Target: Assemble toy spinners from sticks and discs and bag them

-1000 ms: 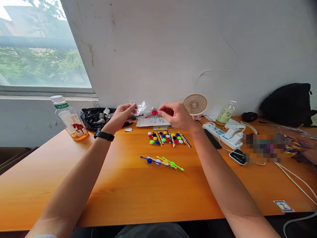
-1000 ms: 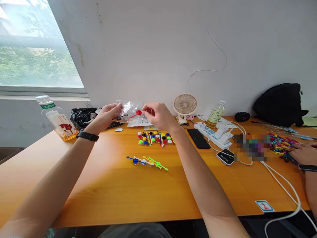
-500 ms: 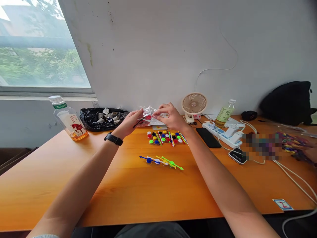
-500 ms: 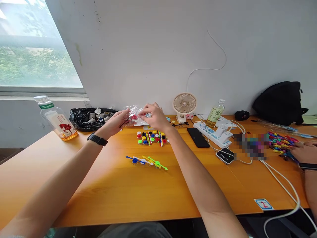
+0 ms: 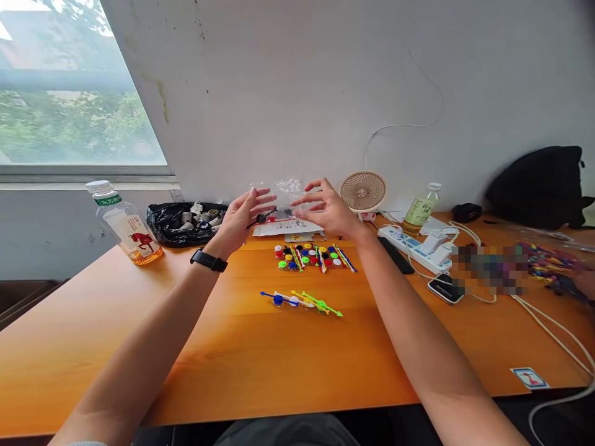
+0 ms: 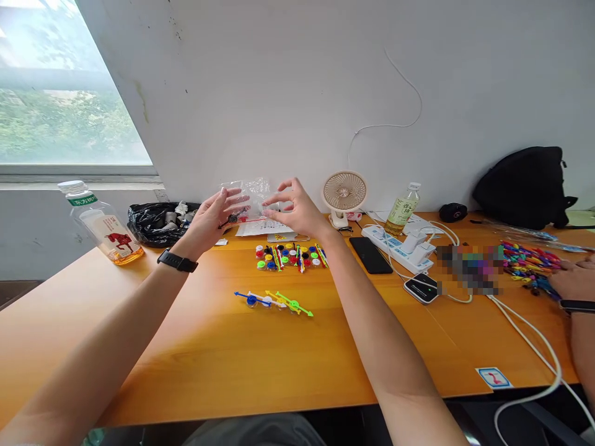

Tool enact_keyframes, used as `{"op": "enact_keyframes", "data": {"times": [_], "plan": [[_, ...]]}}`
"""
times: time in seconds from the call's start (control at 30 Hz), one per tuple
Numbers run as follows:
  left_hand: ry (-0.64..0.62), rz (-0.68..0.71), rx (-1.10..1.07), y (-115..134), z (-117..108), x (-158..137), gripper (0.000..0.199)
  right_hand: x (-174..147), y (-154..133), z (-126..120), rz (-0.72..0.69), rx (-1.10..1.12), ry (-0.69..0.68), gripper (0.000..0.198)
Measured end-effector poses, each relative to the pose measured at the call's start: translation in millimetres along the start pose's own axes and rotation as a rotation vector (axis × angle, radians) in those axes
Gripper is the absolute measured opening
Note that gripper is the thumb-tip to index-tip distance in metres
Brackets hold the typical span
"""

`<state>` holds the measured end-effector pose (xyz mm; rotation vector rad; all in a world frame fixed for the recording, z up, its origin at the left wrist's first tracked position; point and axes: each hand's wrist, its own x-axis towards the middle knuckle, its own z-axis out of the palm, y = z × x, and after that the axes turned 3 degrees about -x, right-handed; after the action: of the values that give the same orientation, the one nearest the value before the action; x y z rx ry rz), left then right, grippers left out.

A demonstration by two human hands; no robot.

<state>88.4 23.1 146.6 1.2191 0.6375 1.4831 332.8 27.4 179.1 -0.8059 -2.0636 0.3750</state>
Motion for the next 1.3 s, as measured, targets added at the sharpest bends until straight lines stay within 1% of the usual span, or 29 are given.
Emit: {"op": "enact_keyframes", "data": {"times": [0.07, 0.1, 0.17, 0.2, 0.27, 0.33, 0.4, 0.47, 0.5, 0.57, 0.6, 0.63, 0.7, 0.77, 0.8, 0.83, 0.87, 0.93, 1.03, 1.13, 1.2, 1.23, 1.3], "plan": [[-0.02, 0.013, -0.03, 4, 5, -3, 0.039, 0, 1, 0, 0.033, 0.093, -0.09, 0.023], [-0.034, 0.009, -0.045, 6, 7, -4, 0.038, 1, 2, -1, 0.05, 0.122, -0.097, 0.021], [-0.086, -0.027, -0.069, 8, 8, -5, 0.04, 1, 2, -1, 0.094, 0.166, -0.058, 0.018], [-0.13, -0.067, -0.084, 10, 7, -5, 0.046, 1, 2, -1, 0.117, 0.192, -0.03, 0.018], [-0.244, -0.193, -0.123, 13, 3, -6, 0.067, 2, 0, -2, 0.145, 0.254, 0.002, 0.019], [-0.352, -0.341, -0.159, 17, -2, -8, 0.09, 2, -3, -4, 0.141, 0.323, 0.004, 0.021], [-0.444, -0.468, -0.167, 18, -8, -11, 0.104, 2, -5, -4, 0.129, 0.377, -0.018, 0.023], [-0.543, -0.539, -0.162, 17, -14, -14, 0.109, 2, -5, -2, 0.137, 0.416, -0.037, 0.022], [-0.588, -0.548, -0.161, 16, -16, -14, 0.11, 3, -5, -1, 0.151, 0.436, -0.03, 0.021], [-0.629, -0.505, -0.158, 13, -21, -13, 0.104, 4, -2, 2, 0.196, 0.479, 0.024, 0.017], [-0.612, -0.457, -0.153, 11, -23, -11, 0.096, 4, -1, 2, 0.218, 0.502, 0.061, 0.018], [-0.563, -0.403, -0.147, 10, -26, -8, 0.084, 5, 1, 3, 0.239, 0.523, 0.096, 0.02], [-0.387, -0.304, -0.159, 6, -29, -1, 0.051, 5, 3, 4, 0.264, 0.545, 0.126, 0.026], [-0.17, -0.254, -0.211, 3, -31, 7, 0.019, 4, 4, 4, 0.272, 0.526, 0.094, 0.028], [-0.072, -0.249, -0.248, 1, -32, 10, 0.008, 4, 3, 5, 0.273, 0.499, 0.057, 0.028], [0.008, -0.249, -0.292, -1, -32, 12, 0.002, 3, 2, 7, 0.273, 0.463, 0.007, 0.028], [0.07, -0.254, -0.337, -3, -32, 14, 0.002, 2, 1, 9, 0.27, 0.426, -0.056, 0.028], [0.156, -0.276, -0.415, -7, -31, 17, 0.007, 0, -2, 13, 0.243, 0.365, -0.193, 0.029], [0.204, -0.326, -0.455, -12, -29, 19, 0.013, -1, -9, 22, 0.147, 0.3, -0.413, 0.034], [0.229, -0.352, -0.432, -17, -33, 21, 0.014, -4, -13, 33, 0.025, 0.241, -0.71, 0.031], [0.283, -0.354, -0.411, -19, -38, 23, 0.014, -7, -14, 44, -0.022, 0.172, -0.917, 0.026], [0.319, -0.357, -0.404, -20, -40, 24, 0.013, -9, -15, 51, -0.02, 0.11, -1.002, 0.025], [0.383, -0.368, -0.402, -23, -45, 25, 0.01, -14, -16, 66, 0.047, -0.081, -1.104, 0.026]]}}
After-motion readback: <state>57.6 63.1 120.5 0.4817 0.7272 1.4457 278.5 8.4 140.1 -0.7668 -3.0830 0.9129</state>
